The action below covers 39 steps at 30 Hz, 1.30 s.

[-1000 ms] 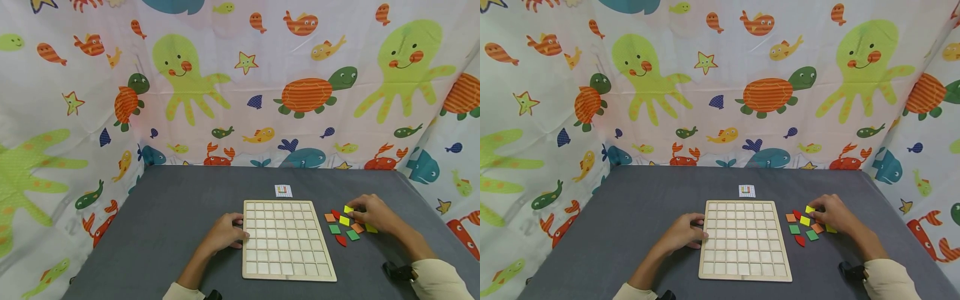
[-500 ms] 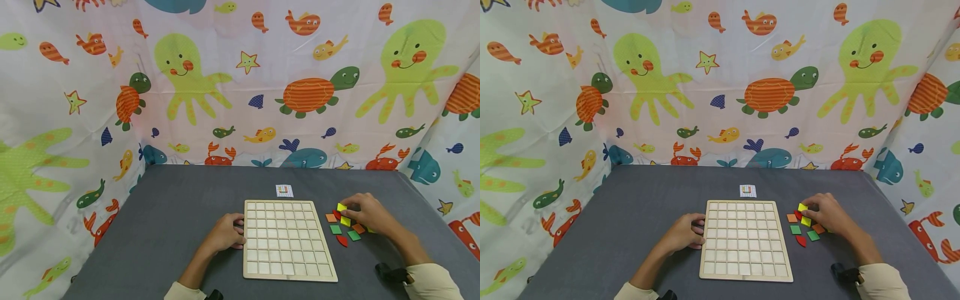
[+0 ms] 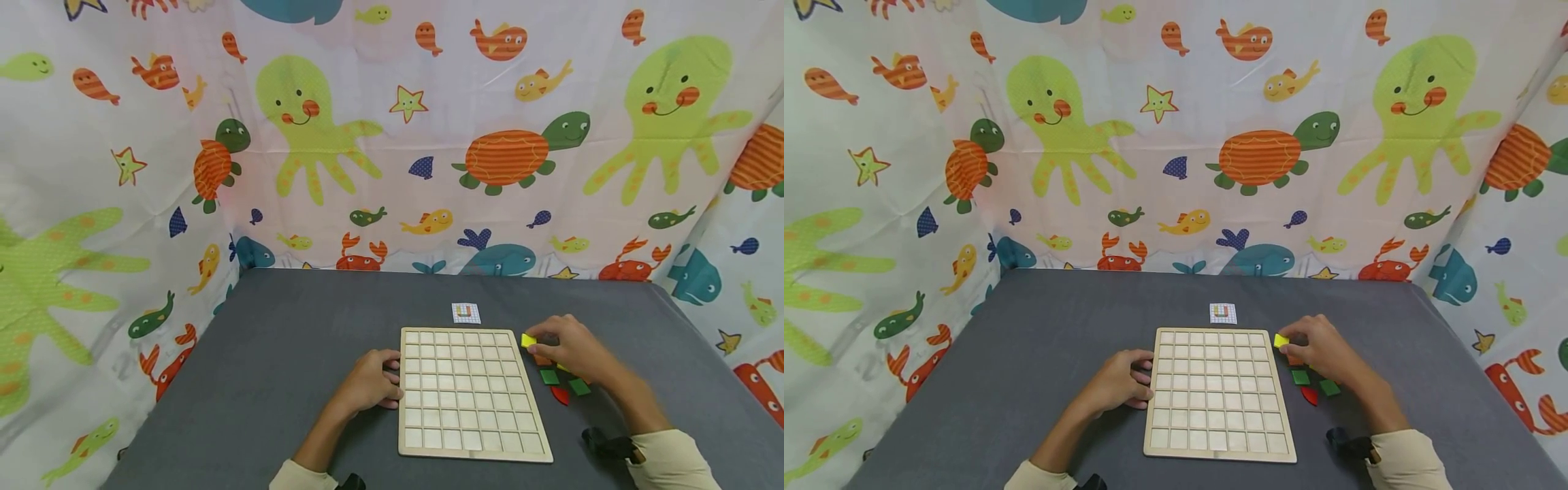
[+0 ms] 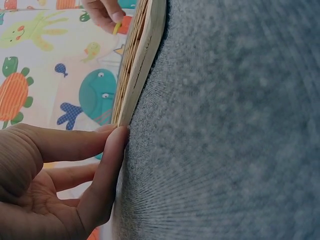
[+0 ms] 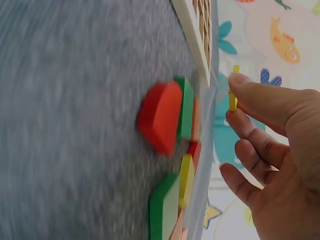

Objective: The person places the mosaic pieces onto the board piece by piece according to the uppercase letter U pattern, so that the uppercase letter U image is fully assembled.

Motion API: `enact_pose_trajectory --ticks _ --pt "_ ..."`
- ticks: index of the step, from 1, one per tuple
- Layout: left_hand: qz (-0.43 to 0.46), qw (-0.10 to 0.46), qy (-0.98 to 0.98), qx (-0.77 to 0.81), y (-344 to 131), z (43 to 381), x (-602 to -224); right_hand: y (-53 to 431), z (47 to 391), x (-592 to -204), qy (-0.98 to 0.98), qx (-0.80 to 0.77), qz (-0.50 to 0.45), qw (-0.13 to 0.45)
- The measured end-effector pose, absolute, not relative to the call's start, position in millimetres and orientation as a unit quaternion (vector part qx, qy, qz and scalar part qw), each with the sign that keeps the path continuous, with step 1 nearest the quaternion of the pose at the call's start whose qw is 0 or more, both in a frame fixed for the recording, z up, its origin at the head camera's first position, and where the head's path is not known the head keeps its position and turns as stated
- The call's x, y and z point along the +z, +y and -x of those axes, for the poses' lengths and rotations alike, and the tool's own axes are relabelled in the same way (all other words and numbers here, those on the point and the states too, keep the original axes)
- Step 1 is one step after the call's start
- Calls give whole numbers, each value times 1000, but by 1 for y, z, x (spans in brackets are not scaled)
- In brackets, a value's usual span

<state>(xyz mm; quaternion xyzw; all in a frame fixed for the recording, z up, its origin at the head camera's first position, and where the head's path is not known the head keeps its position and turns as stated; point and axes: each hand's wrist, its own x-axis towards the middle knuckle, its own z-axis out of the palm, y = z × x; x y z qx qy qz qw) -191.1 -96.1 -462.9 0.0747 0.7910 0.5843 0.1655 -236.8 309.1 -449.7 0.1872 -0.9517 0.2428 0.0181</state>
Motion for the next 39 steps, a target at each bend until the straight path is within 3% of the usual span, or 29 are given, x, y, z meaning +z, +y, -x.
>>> enact_pose_trajectory --ticks 39 --pt "-72 166 793 582 -97 188 -462 221 241 -450 -916 319 -241 -30"
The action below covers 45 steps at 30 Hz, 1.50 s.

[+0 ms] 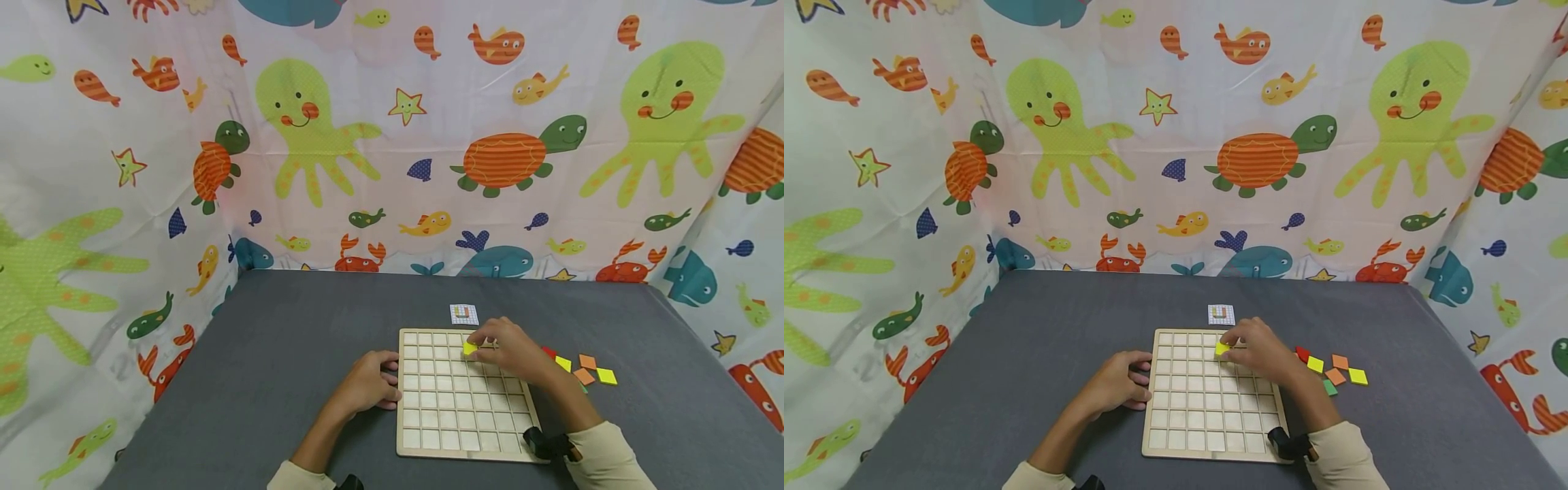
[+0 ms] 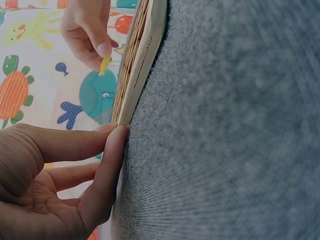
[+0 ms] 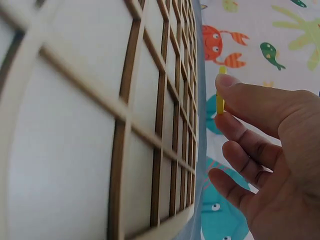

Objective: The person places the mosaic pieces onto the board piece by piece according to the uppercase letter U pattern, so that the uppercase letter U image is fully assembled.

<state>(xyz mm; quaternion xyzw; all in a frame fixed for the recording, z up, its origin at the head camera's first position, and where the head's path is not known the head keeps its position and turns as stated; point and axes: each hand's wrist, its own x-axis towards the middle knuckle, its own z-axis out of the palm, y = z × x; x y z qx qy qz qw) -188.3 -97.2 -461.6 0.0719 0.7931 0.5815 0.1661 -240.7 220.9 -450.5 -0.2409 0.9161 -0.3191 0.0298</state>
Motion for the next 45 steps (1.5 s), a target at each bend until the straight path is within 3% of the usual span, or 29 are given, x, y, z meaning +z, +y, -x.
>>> enact_pose_trajectory --ticks 15,45 --pt "-75 158 795 581 -96 187 -460 184 246 -452 905 -340 247 66" --pt "-70 162 793 583 -95 189 -461 137 256 -458 929 -260 260 33"
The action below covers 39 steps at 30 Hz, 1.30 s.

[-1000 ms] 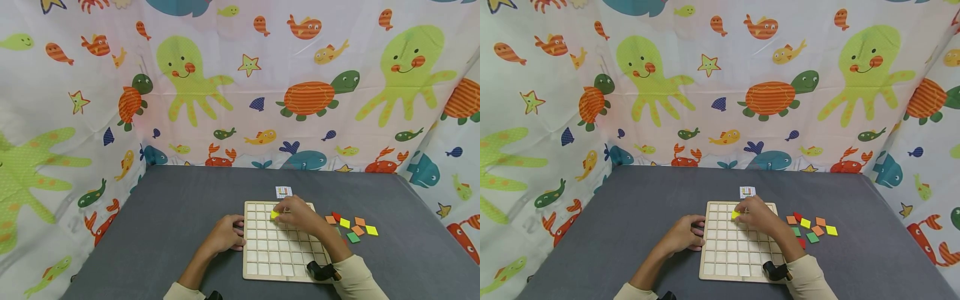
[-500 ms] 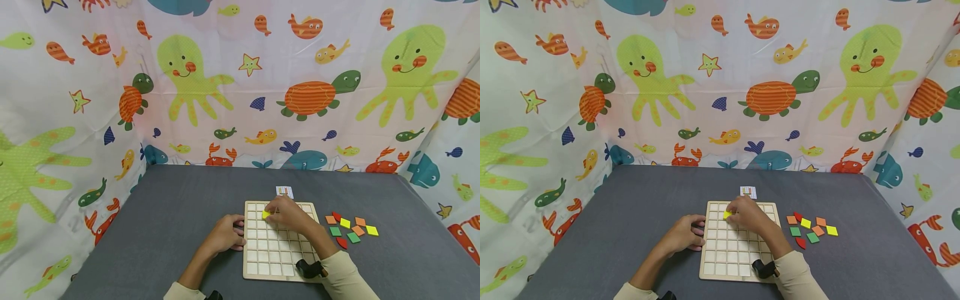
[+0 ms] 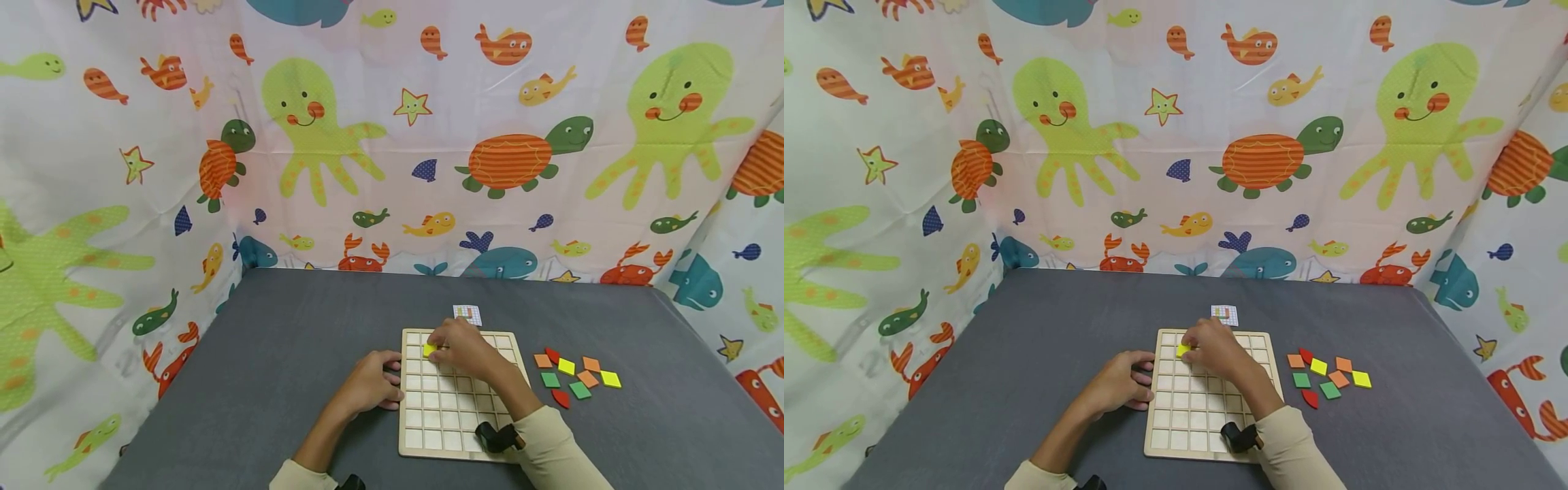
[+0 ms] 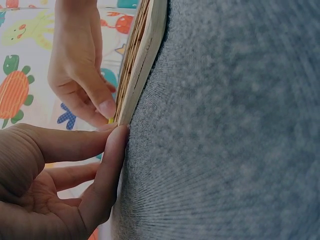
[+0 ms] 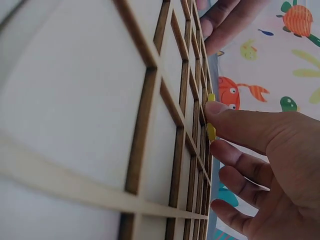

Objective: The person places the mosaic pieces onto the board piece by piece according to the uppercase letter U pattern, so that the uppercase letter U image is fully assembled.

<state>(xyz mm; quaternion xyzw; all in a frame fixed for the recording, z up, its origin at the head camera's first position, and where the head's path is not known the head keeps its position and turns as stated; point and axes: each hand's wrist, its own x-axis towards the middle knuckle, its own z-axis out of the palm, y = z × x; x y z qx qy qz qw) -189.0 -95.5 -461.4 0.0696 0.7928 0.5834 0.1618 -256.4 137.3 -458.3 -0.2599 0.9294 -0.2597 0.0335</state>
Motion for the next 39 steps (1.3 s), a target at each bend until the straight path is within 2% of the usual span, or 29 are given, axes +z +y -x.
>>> enact_pose_trajectory --ticks 12,20,25,32,39 --pt "-68 167 793 581 -94 189 -460 139 256 -455 919 -274 280 38" --pt "-68 164 794 581 -93 189 -460 143 251 -452 923 -282 255 47" --pt "-70 159 793 583 -93 189 -461 152 246 -449 915 -302 265 35" --pt "-69 157 793 585 -94 187 -462 169 239 -445 917 -323 228 42" --pt "-67 157 794 583 -95 186 -462 190 229 -446 918 -333 213 23"
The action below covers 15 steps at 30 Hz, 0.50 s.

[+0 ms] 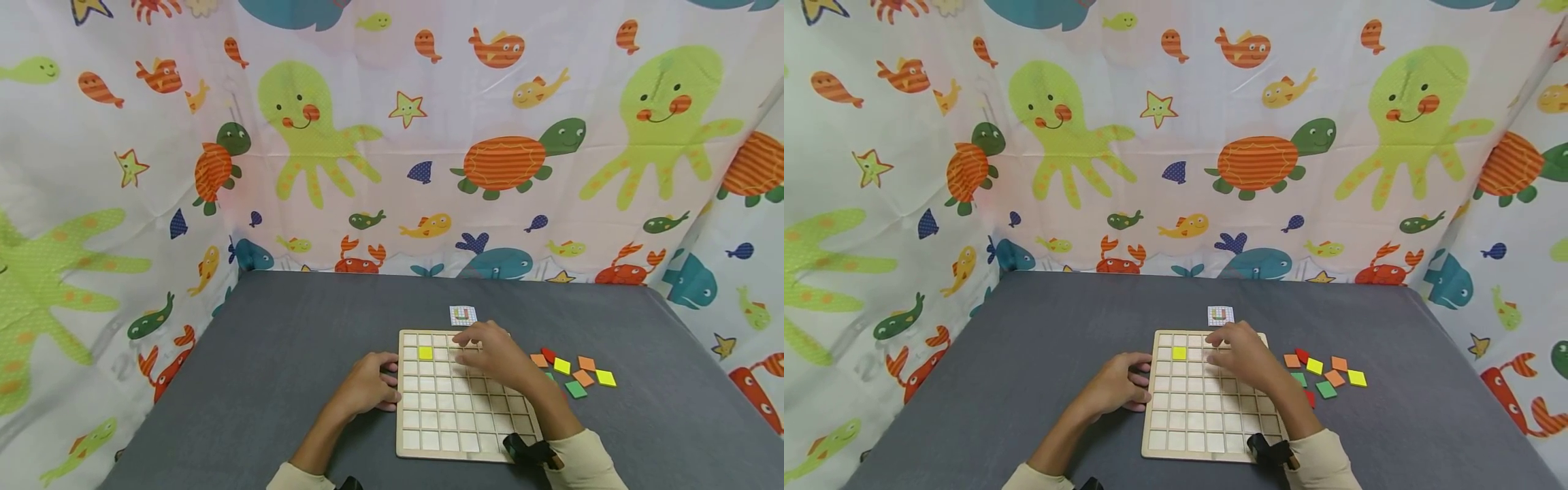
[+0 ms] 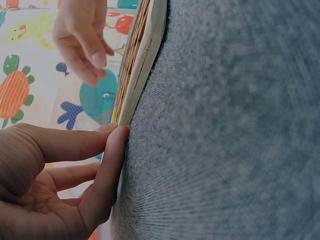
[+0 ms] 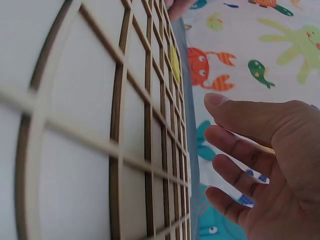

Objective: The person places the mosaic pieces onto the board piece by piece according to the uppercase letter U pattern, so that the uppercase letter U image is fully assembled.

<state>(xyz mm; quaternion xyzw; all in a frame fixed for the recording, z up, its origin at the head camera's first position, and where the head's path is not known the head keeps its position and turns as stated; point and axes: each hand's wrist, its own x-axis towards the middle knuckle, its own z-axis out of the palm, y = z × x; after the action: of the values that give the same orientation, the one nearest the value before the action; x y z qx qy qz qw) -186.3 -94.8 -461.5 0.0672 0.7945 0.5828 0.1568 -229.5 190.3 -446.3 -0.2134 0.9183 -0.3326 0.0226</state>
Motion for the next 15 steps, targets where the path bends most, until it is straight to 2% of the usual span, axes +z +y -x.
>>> enact_pose_trajectory --ticks 15 --pt "-82 158 796 578 -96 186 -464 233 222 -449 923 -341 175 -8"
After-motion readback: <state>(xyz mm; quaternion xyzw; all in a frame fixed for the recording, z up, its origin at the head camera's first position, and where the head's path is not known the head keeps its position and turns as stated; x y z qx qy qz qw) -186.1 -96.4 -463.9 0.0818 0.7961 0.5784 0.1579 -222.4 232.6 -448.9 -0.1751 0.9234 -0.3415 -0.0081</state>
